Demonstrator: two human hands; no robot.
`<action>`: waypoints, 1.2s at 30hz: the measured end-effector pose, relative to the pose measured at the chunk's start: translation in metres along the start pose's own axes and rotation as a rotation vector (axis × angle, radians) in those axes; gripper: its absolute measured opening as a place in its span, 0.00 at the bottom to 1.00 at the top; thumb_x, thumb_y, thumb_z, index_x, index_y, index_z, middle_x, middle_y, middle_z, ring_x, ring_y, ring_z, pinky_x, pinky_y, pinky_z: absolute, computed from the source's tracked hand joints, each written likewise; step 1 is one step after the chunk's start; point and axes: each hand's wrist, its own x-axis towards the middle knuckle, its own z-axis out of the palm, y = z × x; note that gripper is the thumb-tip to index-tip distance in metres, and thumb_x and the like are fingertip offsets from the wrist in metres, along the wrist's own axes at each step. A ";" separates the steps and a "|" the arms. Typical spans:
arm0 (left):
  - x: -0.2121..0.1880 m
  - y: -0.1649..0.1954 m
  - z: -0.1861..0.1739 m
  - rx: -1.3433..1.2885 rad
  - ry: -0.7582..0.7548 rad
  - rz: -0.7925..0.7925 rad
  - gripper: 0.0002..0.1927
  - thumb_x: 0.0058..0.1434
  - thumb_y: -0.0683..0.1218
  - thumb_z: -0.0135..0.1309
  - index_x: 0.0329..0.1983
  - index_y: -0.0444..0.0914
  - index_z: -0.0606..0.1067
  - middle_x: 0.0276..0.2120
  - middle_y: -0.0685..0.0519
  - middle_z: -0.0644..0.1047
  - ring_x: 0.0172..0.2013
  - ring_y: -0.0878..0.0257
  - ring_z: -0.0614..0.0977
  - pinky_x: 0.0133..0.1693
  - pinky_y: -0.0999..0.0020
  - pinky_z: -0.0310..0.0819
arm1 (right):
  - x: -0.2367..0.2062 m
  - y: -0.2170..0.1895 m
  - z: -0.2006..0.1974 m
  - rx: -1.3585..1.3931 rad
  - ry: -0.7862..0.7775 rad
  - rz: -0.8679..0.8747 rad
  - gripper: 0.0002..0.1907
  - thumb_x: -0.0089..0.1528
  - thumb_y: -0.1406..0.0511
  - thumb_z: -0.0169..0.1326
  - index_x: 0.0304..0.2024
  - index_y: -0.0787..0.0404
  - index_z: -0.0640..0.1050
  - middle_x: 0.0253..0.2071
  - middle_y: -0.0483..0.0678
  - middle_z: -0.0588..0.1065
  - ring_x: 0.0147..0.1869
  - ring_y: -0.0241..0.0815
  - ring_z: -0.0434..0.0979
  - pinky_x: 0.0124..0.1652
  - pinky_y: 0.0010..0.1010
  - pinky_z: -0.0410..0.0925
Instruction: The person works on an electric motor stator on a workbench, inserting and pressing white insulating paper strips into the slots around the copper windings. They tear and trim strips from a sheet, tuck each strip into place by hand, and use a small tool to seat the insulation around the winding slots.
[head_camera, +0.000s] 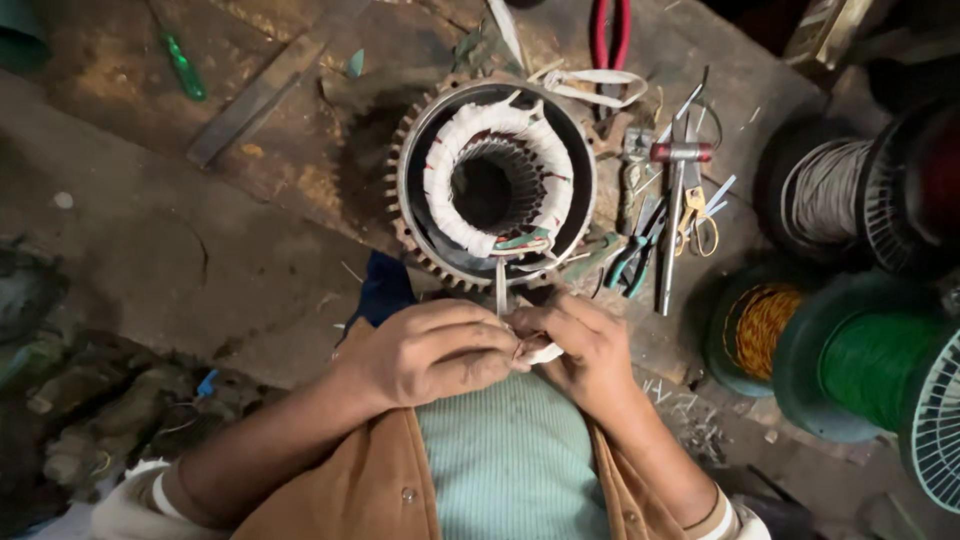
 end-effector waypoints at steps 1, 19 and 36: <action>-0.004 -0.004 -0.002 -0.037 -0.013 -0.020 0.06 0.67 0.40 0.60 0.45 0.34 0.80 0.43 0.49 0.81 0.44 0.52 0.85 0.44 0.60 0.82 | 0.001 0.002 0.002 -0.037 -0.009 0.009 0.19 0.49 0.66 0.70 0.42 0.58 0.82 0.27 0.44 0.72 0.30 0.40 0.75 0.31 0.31 0.68; -0.001 -0.048 -0.019 0.321 -0.111 -0.162 0.12 0.54 0.42 0.56 0.42 0.39 0.78 0.47 0.51 0.77 0.49 0.54 0.77 0.50 0.60 0.74 | 0.018 0.011 0.010 -0.039 0.074 0.034 0.11 0.52 0.74 0.64 0.37 0.58 0.82 0.28 0.44 0.71 0.31 0.39 0.75 0.31 0.30 0.68; 0.023 -0.034 -0.017 0.575 -0.126 -0.414 0.11 0.60 0.41 0.60 0.45 0.34 0.75 0.43 0.49 0.73 0.46 0.52 0.73 0.48 0.57 0.70 | 0.075 0.000 -0.006 -0.135 0.034 0.334 0.13 0.55 0.74 0.63 0.43 0.63 0.79 0.36 0.53 0.79 0.37 0.49 0.81 0.38 0.34 0.72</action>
